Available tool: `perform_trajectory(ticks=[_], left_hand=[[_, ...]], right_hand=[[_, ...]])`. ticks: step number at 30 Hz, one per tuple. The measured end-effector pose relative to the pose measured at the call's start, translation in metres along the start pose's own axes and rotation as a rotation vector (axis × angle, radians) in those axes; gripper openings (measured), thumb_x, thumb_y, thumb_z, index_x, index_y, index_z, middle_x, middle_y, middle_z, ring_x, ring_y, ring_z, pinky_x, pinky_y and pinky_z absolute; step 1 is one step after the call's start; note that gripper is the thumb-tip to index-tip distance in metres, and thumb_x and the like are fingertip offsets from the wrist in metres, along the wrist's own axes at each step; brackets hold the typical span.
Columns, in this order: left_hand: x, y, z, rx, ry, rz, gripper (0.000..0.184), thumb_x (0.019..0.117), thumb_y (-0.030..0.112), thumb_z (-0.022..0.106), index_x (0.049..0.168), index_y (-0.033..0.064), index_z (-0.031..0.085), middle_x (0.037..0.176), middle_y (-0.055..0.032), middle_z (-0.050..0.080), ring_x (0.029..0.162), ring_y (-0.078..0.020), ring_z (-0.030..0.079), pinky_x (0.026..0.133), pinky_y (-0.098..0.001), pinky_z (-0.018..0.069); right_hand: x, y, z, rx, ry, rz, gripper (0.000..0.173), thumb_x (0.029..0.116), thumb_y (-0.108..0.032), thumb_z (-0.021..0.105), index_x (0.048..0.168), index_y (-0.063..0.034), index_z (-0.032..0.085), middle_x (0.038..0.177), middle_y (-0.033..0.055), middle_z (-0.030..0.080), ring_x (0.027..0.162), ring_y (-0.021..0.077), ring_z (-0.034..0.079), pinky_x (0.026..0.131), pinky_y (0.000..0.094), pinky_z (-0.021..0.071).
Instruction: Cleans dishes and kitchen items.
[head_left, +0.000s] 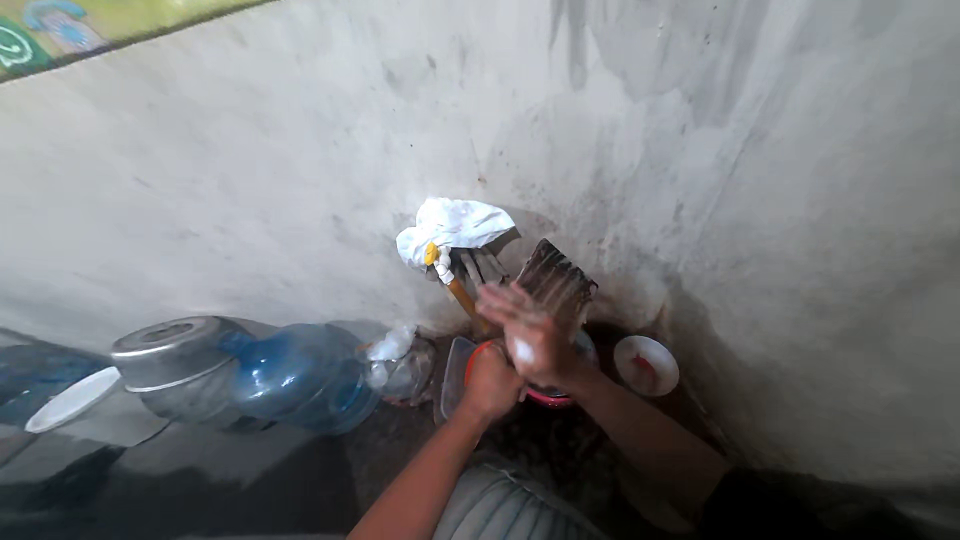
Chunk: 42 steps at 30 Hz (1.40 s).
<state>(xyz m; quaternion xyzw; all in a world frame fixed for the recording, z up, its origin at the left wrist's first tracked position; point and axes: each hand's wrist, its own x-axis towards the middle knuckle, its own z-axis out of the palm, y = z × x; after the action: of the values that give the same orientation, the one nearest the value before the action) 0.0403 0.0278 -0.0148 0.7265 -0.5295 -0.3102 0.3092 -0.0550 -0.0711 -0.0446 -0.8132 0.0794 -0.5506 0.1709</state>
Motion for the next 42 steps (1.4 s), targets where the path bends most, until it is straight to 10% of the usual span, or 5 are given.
perform_trajectory(ticks=[6, 11, 15, 23, 42], left_hand=[[-0.005, 0.004, -0.006, -0.012, -0.001, -0.061, 0.032, 0.0853, 0.025, 0.085, 0.109, 0.0094, 0.069, 0.077, -0.0019, 0.073, 0.055, -0.0129, 0.067, 0.055, -0.0306, 0.0606], [-0.011, 0.002, -0.008, -0.173, 0.033, -0.051, 0.03, 0.0861, 0.023, 0.085, 0.106, 0.0066, 0.07, 0.071, -0.0042, 0.071, 0.05, -0.0152, 0.065, 0.049, -0.03, 0.0589], [-0.013, 0.002, -0.007, -0.265, 0.051, -0.046, 0.032, 0.0906, 0.031, 0.081, 0.105, 0.0049, 0.07, 0.07, -0.0053, 0.07, 0.048, -0.0161, 0.064, 0.047, -0.0304, 0.0581], [-0.014, 0.008, -0.004, -0.007, -0.017, 0.013, 0.047, 0.1078, 0.05, 0.044, 0.103, 0.008, 0.064, 0.07, 0.0017, 0.068, 0.057, -0.0112, 0.068, 0.06, -0.0308, 0.0616], [-0.015, 0.014, -0.006, -0.089, 0.055, -0.181, 0.084, 0.0995, 0.075, 0.031, 0.147, 0.0076, 0.047, 0.108, -0.0168, 0.067, 0.097, -0.0296, 0.066, 0.088, -0.0525, 0.0538]], right_hand=[[0.011, 0.039, -0.021, -0.257, -0.099, 0.004, 0.038, 0.1044, -0.027, 0.044, 0.13, -0.027, 0.072, 0.152, 0.0003, 0.056, 0.151, 0.0302, 0.037, 0.123, 0.0668, 0.0202], [0.018, 0.08, -0.063, -0.271, -0.055, 0.433, 0.04, 0.1088, -0.021, 0.042, 0.144, -0.0206, 0.06, 0.147, 0.0032, 0.06, 0.128, 0.0256, 0.063, 0.102, 0.0535, 0.0541], [0.002, 0.058, -0.059, 0.018, 0.402, 0.777, 0.028, 0.1082, -0.023, 0.05, 0.123, -0.0071, 0.068, 0.102, 0.0143, 0.071, 0.085, 0.0231, 0.066, 0.077, 0.0445, 0.0557], [0.011, 0.0, -0.044, 0.19, 1.048, 1.144, 0.051, 0.1102, -0.044, 0.04, 0.105, -0.0001, 0.067, 0.096, 0.0116, 0.066, 0.096, 0.0191, 0.065, 0.087, 0.0424, 0.0537], [0.024, -0.043, -0.019, 0.073, 0.849, 0.698, 0.042, 0.1067, -0.016, 0.048, 0.139, 0.0108, 0.05, 0.123, 0.0204, 0.064, 0.11, 0.0149, 0.065, 0.099, 0.0314, 0.0529]])
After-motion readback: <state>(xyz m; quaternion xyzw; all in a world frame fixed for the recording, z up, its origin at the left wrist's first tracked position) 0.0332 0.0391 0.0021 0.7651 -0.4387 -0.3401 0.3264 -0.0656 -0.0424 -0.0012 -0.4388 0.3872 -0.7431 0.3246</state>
